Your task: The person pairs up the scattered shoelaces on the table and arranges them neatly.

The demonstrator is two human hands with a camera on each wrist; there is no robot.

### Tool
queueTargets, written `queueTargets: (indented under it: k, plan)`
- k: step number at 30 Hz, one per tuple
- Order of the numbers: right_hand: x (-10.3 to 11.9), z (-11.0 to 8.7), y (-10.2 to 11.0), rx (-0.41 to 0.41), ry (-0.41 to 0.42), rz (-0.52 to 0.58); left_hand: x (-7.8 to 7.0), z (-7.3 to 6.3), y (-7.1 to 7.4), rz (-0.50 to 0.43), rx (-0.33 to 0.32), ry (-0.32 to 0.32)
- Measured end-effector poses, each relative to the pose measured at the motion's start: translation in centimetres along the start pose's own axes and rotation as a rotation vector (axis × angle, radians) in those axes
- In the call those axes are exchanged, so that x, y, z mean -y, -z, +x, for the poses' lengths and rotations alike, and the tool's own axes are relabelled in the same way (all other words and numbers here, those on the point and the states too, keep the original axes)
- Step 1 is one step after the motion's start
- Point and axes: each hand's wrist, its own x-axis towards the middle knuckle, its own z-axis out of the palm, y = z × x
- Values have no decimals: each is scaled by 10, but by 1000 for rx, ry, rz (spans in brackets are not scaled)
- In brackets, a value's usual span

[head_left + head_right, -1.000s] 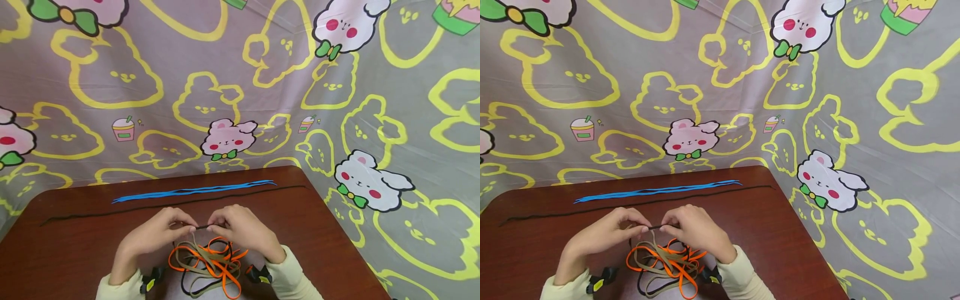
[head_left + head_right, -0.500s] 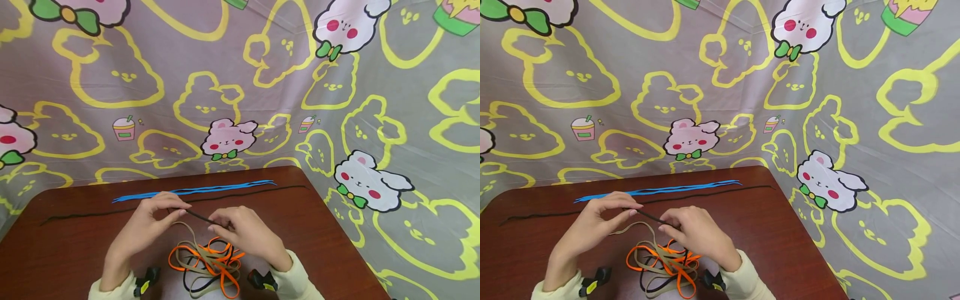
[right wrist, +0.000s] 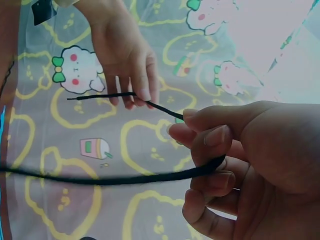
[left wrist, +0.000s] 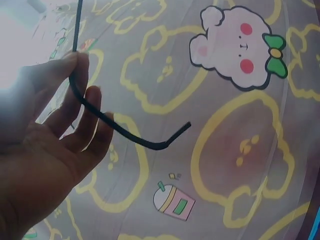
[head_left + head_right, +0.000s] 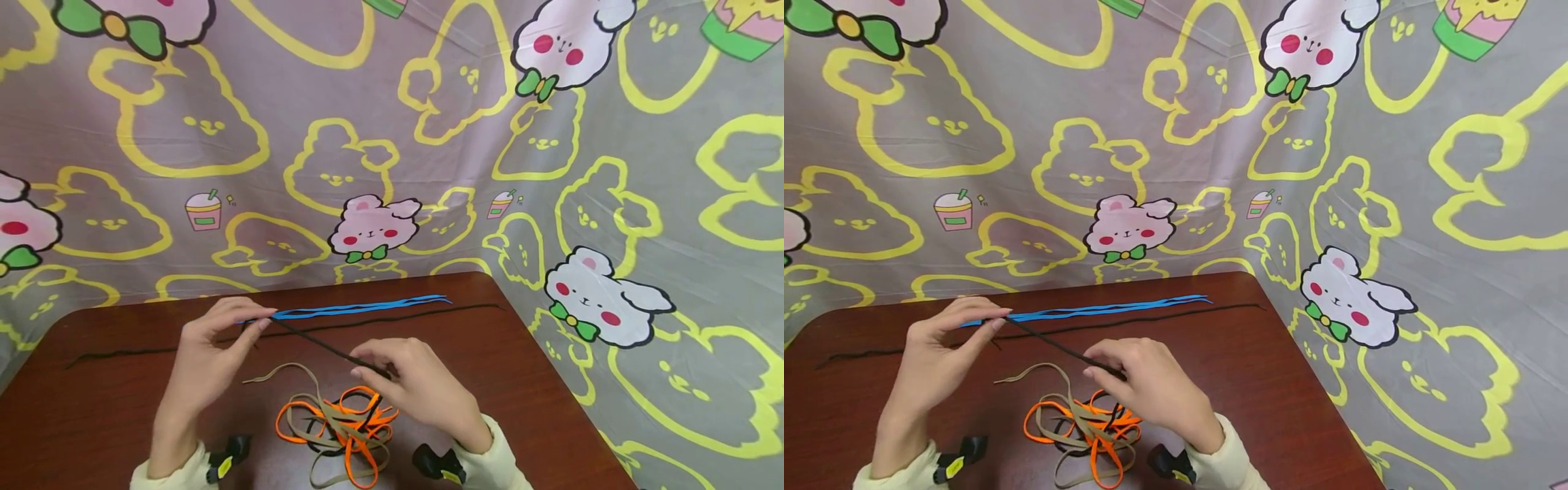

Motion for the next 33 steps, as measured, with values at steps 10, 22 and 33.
queueTargets:
  k: [10, 22, 33]
  plan:
    - [3, -13, 10, -111, 69, -136, 8, -3, 6, 60, -156, 11]
    - [-8, -16, 27, -180, 4, -118, 10, -3, 11, 131, -252, 55]
    - [-10, -20, 36, -228, -9, -102, 15, -2, 20, 29, -387, 6]
